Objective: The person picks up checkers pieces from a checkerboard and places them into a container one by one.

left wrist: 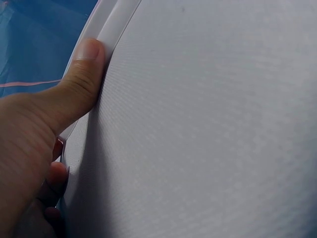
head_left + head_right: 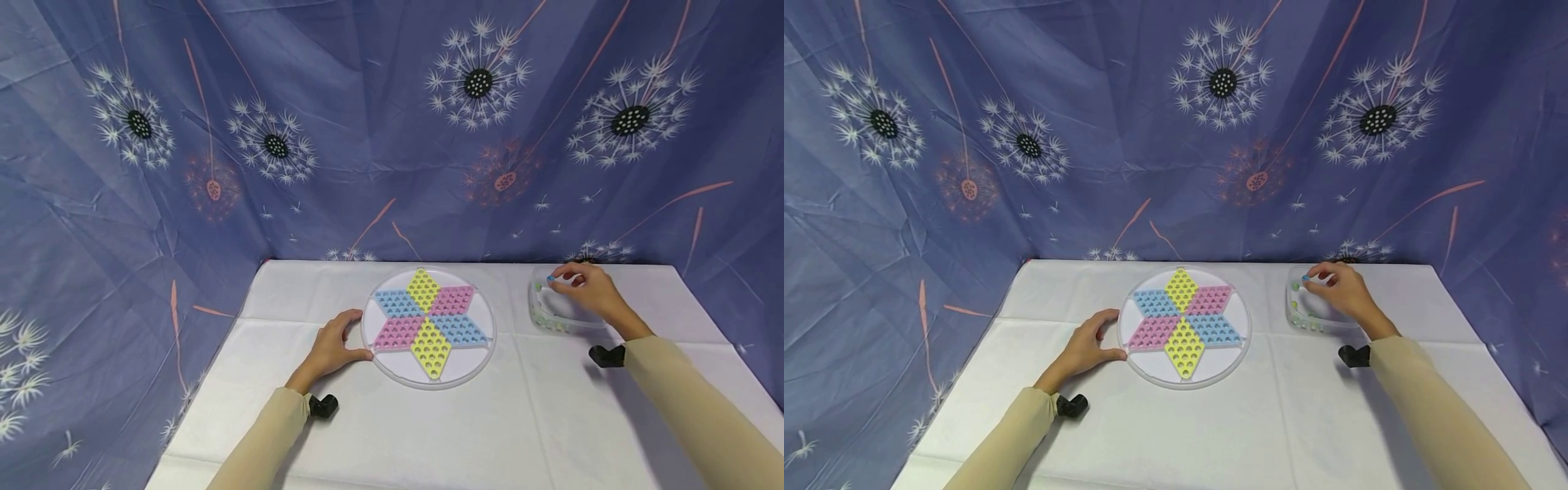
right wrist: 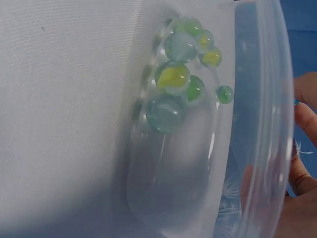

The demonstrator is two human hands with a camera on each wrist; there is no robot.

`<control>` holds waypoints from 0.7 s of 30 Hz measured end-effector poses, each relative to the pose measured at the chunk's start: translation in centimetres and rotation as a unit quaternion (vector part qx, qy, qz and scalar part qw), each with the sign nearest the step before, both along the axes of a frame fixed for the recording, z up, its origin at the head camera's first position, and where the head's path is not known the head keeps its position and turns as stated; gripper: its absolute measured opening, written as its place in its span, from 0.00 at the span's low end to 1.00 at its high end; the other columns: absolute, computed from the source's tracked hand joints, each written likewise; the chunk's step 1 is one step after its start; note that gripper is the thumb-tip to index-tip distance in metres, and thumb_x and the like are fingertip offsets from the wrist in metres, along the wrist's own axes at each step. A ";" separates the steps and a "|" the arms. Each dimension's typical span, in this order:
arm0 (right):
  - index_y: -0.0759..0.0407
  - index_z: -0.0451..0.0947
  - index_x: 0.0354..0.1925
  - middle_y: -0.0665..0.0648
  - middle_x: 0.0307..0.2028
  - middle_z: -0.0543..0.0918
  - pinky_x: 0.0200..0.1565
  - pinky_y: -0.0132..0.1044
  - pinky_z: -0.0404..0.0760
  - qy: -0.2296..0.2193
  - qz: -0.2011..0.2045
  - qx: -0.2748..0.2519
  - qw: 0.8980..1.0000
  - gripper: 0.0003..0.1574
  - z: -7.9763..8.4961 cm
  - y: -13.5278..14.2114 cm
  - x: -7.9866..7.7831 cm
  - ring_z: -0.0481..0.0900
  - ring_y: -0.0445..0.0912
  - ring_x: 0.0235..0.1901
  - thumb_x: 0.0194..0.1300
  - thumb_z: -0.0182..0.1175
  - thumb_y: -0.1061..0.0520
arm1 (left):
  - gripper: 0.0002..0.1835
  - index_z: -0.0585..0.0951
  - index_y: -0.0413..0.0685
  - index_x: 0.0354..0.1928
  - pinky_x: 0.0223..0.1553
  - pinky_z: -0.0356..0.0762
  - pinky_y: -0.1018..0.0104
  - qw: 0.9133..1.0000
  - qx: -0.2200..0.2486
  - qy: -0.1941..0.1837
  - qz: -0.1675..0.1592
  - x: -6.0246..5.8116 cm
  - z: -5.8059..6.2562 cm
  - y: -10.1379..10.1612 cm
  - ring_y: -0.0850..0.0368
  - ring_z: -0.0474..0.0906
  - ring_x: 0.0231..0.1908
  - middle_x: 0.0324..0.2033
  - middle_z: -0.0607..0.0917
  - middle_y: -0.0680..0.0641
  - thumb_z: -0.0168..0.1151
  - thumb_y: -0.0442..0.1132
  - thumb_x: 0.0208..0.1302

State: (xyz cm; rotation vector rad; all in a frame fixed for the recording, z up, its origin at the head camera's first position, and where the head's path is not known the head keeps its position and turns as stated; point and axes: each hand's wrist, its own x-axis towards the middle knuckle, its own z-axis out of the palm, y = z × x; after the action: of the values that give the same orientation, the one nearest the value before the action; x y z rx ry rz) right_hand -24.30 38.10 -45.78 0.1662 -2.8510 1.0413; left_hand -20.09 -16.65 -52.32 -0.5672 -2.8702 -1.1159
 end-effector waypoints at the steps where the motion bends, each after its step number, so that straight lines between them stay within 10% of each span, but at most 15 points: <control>1: 0.59 0.84 0.52 0.65 0.49 0.77 0.39 0.46 0.73 0.001 0.001 0.002 1.000 0.21 -0.1 -0.1 -0.1 0.73 0.56 0.43 0.71 0.66 0.45 | 0.52 0.71 0.44 0.72 0.41 0.65 0.61 1.000 0.000 -0.001 0.000 0.0 0.0 0.0 0.57 0.66 0.35 0.42 0.77 0.49 0.86 0.51 0.44; 21: 0.58 0.83 0.51 0.66 0.49 0.78 0.42 0.50 0.76 -0.054 0.022 0.035 0.998 0.21 -1.1 -0.4 -0.7 0.77 0.60 0.45 0.70 0.66 0.44 | 0.52 0.71 0.43 0.72 0.42 0.65 0.61 1.000 -0.004 0.004 0.000 0.1 0.0 0.0 0.57 0.67 0.35 0.48 0.79 0.48 0.86 0.49 0.44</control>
State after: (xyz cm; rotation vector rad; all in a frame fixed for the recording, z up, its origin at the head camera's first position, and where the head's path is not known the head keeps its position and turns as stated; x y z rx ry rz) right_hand -24.98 37.66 -46.89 0.1855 -2.9960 0.9879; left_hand -20.03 -16.63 -52.36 -0.5710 -2.8684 -1.1011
